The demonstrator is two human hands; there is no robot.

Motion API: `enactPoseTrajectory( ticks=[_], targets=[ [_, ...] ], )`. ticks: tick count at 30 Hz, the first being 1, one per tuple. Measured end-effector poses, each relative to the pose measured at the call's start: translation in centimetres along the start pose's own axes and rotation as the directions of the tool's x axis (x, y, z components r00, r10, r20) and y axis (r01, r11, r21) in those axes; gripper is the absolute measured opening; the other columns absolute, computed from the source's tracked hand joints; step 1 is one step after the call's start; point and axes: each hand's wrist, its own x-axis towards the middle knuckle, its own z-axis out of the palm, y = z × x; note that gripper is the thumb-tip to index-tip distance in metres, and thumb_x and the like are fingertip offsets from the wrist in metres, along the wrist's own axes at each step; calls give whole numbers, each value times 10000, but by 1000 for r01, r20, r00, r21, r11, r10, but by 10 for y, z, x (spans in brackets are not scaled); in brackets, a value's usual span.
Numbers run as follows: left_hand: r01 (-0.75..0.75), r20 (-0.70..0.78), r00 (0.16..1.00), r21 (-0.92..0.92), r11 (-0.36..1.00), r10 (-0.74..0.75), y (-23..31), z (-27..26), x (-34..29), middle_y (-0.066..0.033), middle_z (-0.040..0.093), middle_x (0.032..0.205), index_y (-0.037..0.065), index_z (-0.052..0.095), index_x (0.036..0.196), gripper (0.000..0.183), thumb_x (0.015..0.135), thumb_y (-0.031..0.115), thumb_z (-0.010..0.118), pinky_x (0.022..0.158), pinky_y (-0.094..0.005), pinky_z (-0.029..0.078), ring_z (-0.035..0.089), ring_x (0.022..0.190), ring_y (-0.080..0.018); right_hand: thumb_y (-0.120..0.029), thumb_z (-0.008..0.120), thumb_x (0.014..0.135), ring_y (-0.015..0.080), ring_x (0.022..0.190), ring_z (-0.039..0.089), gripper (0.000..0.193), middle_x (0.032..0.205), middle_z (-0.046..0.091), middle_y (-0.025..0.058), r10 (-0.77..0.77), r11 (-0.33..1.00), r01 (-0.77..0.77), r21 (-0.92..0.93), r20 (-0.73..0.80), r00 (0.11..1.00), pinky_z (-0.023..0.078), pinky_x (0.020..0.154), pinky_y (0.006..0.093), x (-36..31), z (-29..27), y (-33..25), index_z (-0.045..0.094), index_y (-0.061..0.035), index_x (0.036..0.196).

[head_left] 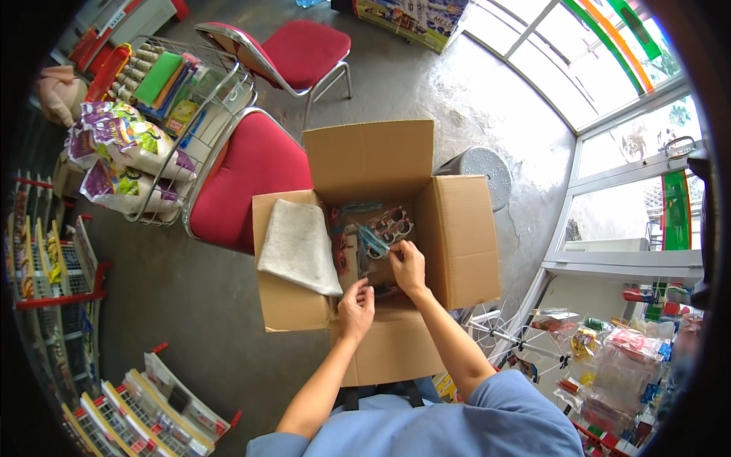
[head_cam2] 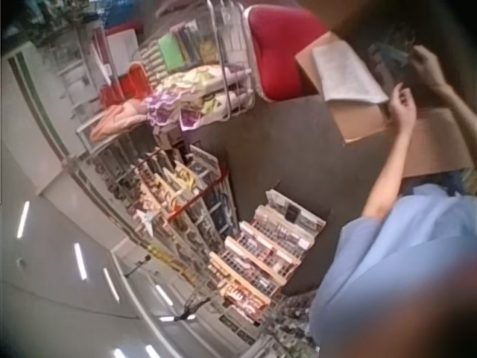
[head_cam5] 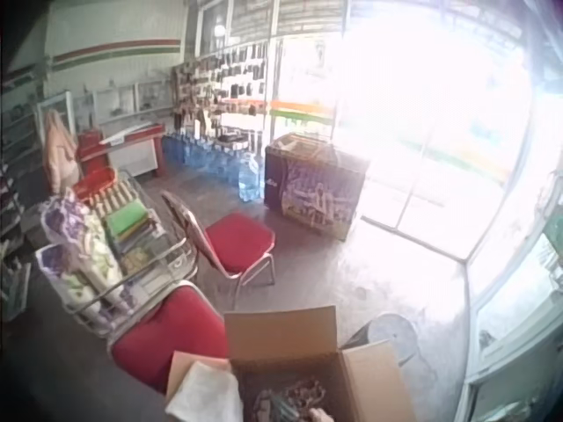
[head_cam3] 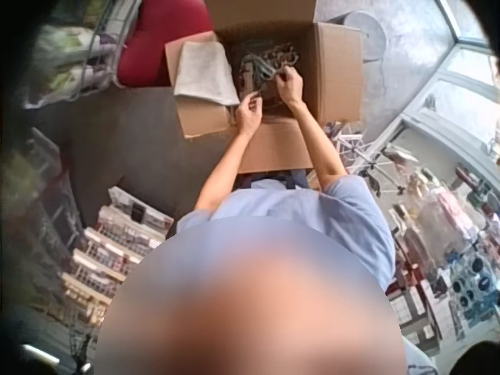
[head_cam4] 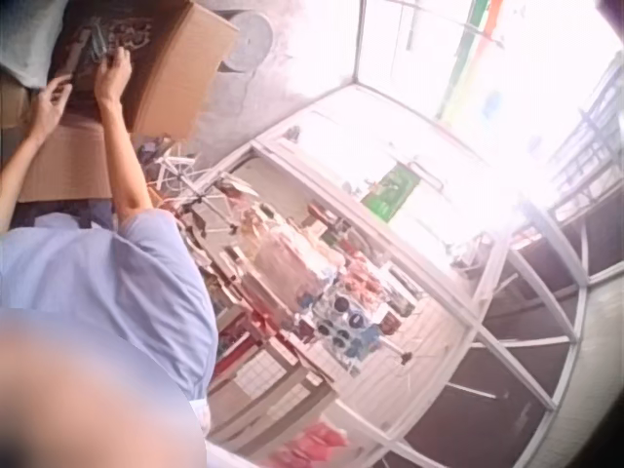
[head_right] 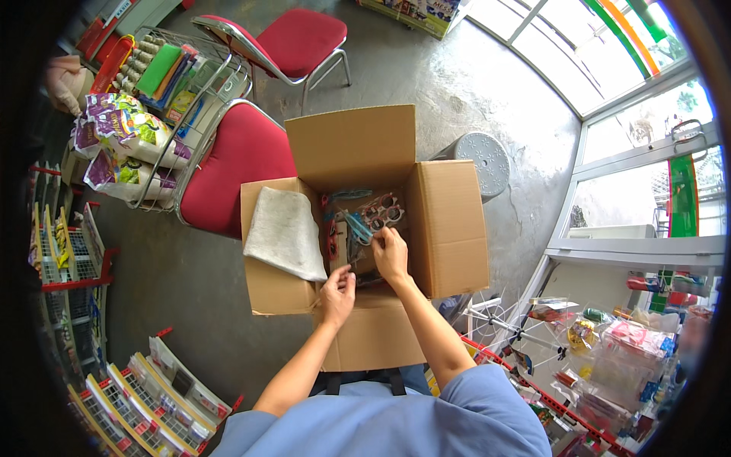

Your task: The person removes packaged sunglasses from a cardboard box and hangs them one by one on a rotating display stand. The person repeats this process for multiple items until the box is empty.

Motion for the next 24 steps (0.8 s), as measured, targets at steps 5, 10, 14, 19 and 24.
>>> enactPoseTrajectory(
  ticks=[5,10,14,19,24],
  targets=[
    [44,-71,994,-418,907,-81,38,-8,29,-149,613,1103,-46,455,1303,538,932,293,649,868,-273,479,595,994,-169,-67,707,822,196,605,589,101,774,580,103,-130,988,134,77,-53,990,472,554,308,-55,-46,-50,621,-14,833],
    [29,-210,963,-538,842,-167,86,-26,23,-76,608,985,-24,506,1127,404,926,289,663,782,-249,461,568,905,-114,-43,720,788,233,684,616,89,819,627,79,-537,841,541,-20,-144,831,510,581,337,-92,-77,-75,642,-47,831],
    [-139,-323,946,-505,852,-37,106,-37,-4,-9,592,846,26,572,965,185,939,198,638,665,-238,448,521,733,-70,-59,740,773,212,723,617,121,830,634,49,-645,764,642,-63,-119,755,520,624,321,-119,-98,-85,670,-79,870],
    [-303,-332,935,-554,775,129,139,-44,-46,35,590,796,48,602,870,104,938,124,624,621,-215,418,501,698,-33,-115,774,772,239,791,621,199,931,630,81,-634,770,638,0,-98,767,532,666,319,-147,-132,-100,675,-77,940],
    [-235,-26,962,-582,778,271,184,-44,-103,21,635,807,52,625,887,70,927,108,641,640,-206,456,565,722,-47,-102,764,789,234,853,610,289,1003,623,109,-359,890,418,182,-283,889,533,719,327,-173,-181,-126,651,-67,1052]
  ],
)
